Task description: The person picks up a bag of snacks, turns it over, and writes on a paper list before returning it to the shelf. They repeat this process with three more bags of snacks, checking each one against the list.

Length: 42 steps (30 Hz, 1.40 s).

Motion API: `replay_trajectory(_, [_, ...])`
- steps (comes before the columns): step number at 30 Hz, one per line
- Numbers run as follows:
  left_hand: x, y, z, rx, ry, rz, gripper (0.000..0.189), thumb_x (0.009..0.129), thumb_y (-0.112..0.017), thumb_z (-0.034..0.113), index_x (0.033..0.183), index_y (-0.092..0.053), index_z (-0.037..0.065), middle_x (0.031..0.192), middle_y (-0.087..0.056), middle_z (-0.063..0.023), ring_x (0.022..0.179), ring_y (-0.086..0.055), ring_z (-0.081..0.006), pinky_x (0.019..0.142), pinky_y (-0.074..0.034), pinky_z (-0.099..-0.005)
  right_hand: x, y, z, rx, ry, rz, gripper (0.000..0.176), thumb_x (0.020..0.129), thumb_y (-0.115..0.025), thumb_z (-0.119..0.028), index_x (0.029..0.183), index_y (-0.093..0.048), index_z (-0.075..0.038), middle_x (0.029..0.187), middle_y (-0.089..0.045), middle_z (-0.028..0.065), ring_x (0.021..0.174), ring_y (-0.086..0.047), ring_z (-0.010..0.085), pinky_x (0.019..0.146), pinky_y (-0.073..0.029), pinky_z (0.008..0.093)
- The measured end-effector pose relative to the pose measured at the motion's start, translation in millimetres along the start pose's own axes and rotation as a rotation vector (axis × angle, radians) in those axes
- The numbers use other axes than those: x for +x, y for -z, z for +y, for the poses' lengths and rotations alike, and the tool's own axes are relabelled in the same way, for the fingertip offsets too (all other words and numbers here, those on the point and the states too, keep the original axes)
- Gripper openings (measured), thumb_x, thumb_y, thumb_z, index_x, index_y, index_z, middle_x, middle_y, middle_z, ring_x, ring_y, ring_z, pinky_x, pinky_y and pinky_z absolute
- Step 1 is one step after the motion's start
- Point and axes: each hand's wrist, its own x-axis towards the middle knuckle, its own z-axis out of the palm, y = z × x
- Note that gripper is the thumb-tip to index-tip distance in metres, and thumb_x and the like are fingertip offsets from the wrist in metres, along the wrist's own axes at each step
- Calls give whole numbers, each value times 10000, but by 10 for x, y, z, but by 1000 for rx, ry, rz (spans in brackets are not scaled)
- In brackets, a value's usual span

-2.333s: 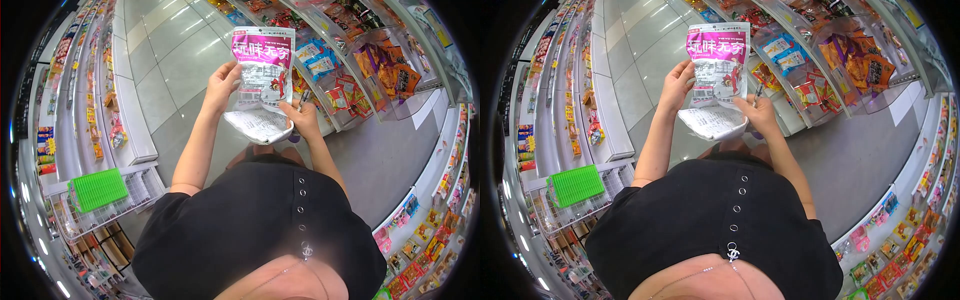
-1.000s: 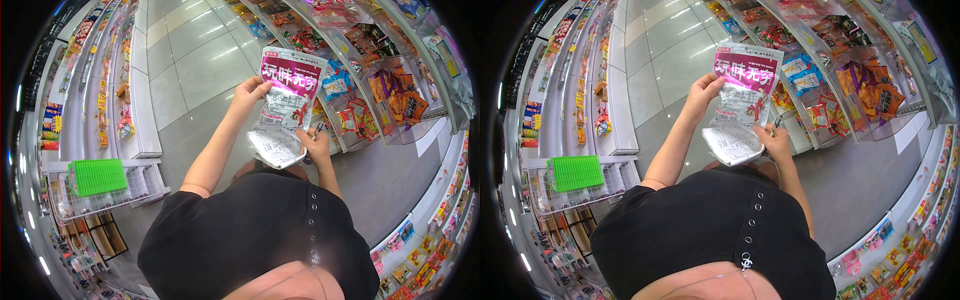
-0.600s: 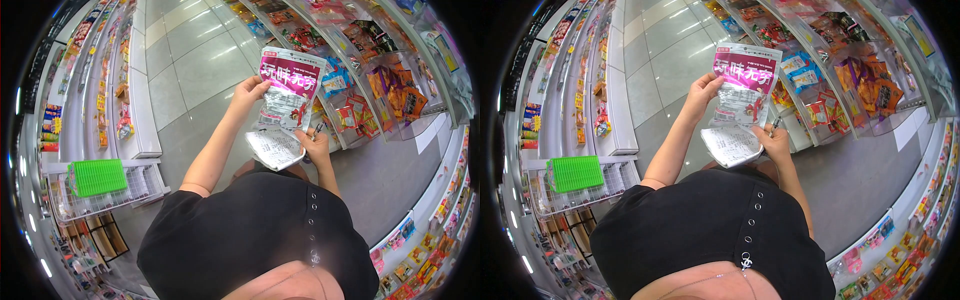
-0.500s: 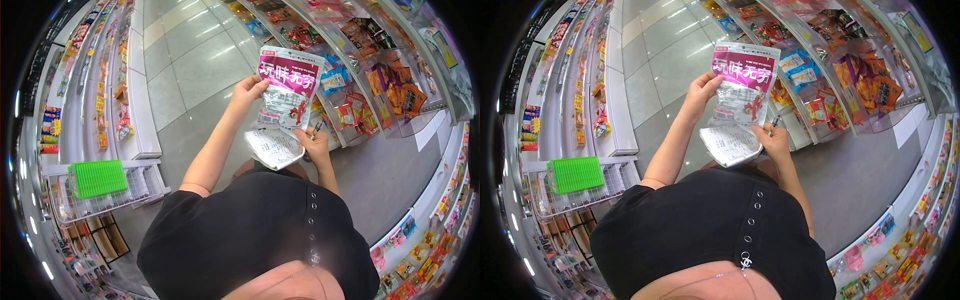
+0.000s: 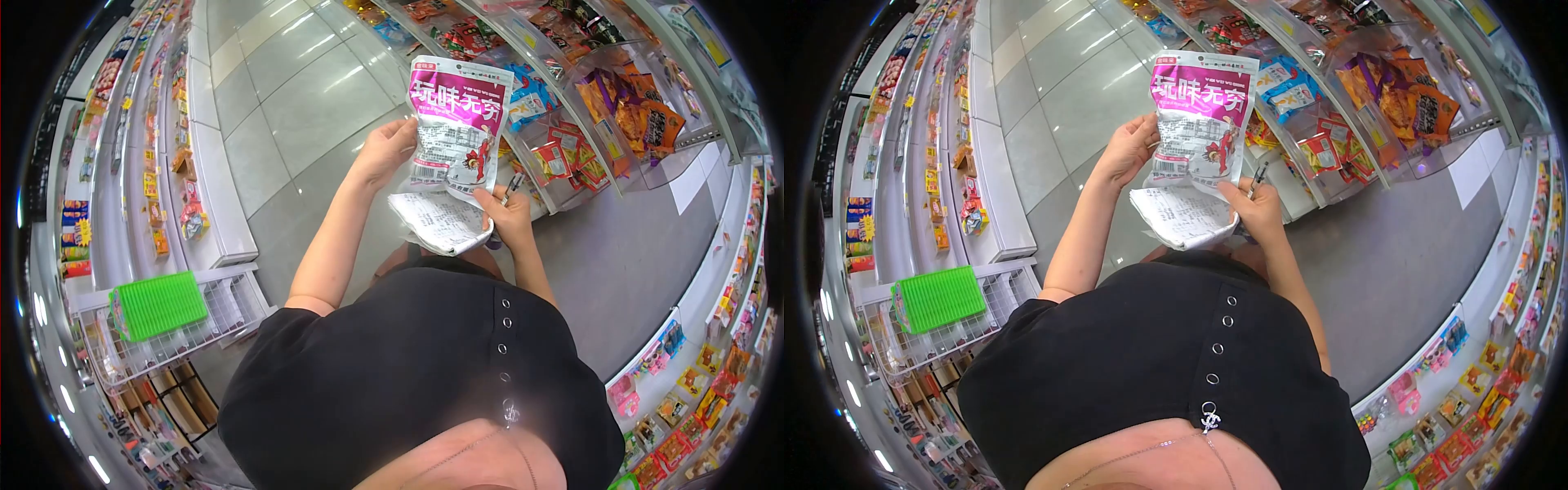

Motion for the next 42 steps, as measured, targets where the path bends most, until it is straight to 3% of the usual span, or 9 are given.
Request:
replay_trajectory(18, [-138, -41, 231, 137, -81, -102, 326, 890, -612, 326, 964, -589, 9, 929, -651, -58, 830, -606, -129, 804, -482, -295, 1, 23, 25, 20, -10, 31, 239, 859, -635, -205, 829, -666, 30, 617, -594, 17, 443, -483, 64, 430, -343, 209])
replay_trajectory(27, [-142, 73, 268, 18, -24, -184, 271, 891, -621, 311, 890, -572, 44, 736, -538, 43, 622, -465, -64, 614, -406, -236, 52, -2, 58, -54, 83, 87, 238, 873, -629, -212, 846, -676, 20, 509, -548, 13, 411, -445, 48, 403, -291, 203])
replay_trajectory(30, [-233, -93, 280, 102, -84, -79, 283, 908, -583, 334, 921, -562, 52, 786, -524, 40, 686, -455, -75, 656, -399, -249, 31, -38, 8, -36, 86, 121, 230, 871, -632, -203, 765, -659, -1, 499, -540, 8, 421, -460, 54, 416, -312, 205])
replay_trajectory(33, [-176, 15, 38, 436, -158, -29, 340, 918, -537, 350, 1073, -535, 47, 949, -545, 2, 850, -483, -88, 728, -400, -257, 43, 62, 241, -176, 87, 170, 264, 873, -633, -199, 656, -610, -50, 500, -536, -1, 436, -476, 58, 432, -344, 213])
replay_trajectory(35, [-175, -44, -28, 373, -164, -41, 423, 921, -503, 343, 1211, -466, 36, 1066, -523, -31, 954, -472, -105, 765, -398, -260, 102, 102, 518, -195, 206, 180, 311, 871, -639, -189, 591, -554, -85, 509, -533, -15, 464, -483, 53, 448, -373, 227])
replay_trajectory(38, [-89, -69, -49, 89, -89, -161, 584, 875, -583, 277, 1340, -347, 13, 1244, -505, -85, 1157, -479, -178, 950, -402, -342, -36, -34, 233, -127, 212, 130, 158, 853, -651, -161, 740, -683, -56, 597, -584, -44, 541, -487, 33, 494, -398, 221])
replay_trajectory(39, [-58, -111, -63, 42, -192, -272, 632, 870, -586, 258, 1372, -301, 0, 1281, -489, -107, 1152, -500, -200, 949, -409, -344, -4, 46, 355, -202, 268, 80, 158, 845, -669, -203, 804, -684, -51, 622, -582, -49, 575, -464, 31, 507, -388, 233])
replay_trajectory(41, [-23, -65, -54, -61, 65, -339, 751, 861, -529, 503, 1388, -305, 18, 1333, -460, -150, 1190, -493, -261, 982, -415, -410, -28, 93, 162, -233, 174, 90, 180, 857, -656, -204, 772, -677, -47, 586, -572, -35, 518, -464, 29, 476, -372, 222])
replay_trajectory(42, [27, -22, -87, -501, 97, -565, 735, 868, -478, 546, 1375, -352, 29, 1335, -463, -168, 1201, -487, -283, 1003, -405, -444, -48, 141, 27, -165, 168, 65, 192, 861, -650, -205, 769, -666, -38, 581, -571, -27, 501, -477, 35, 471, -373, 217])
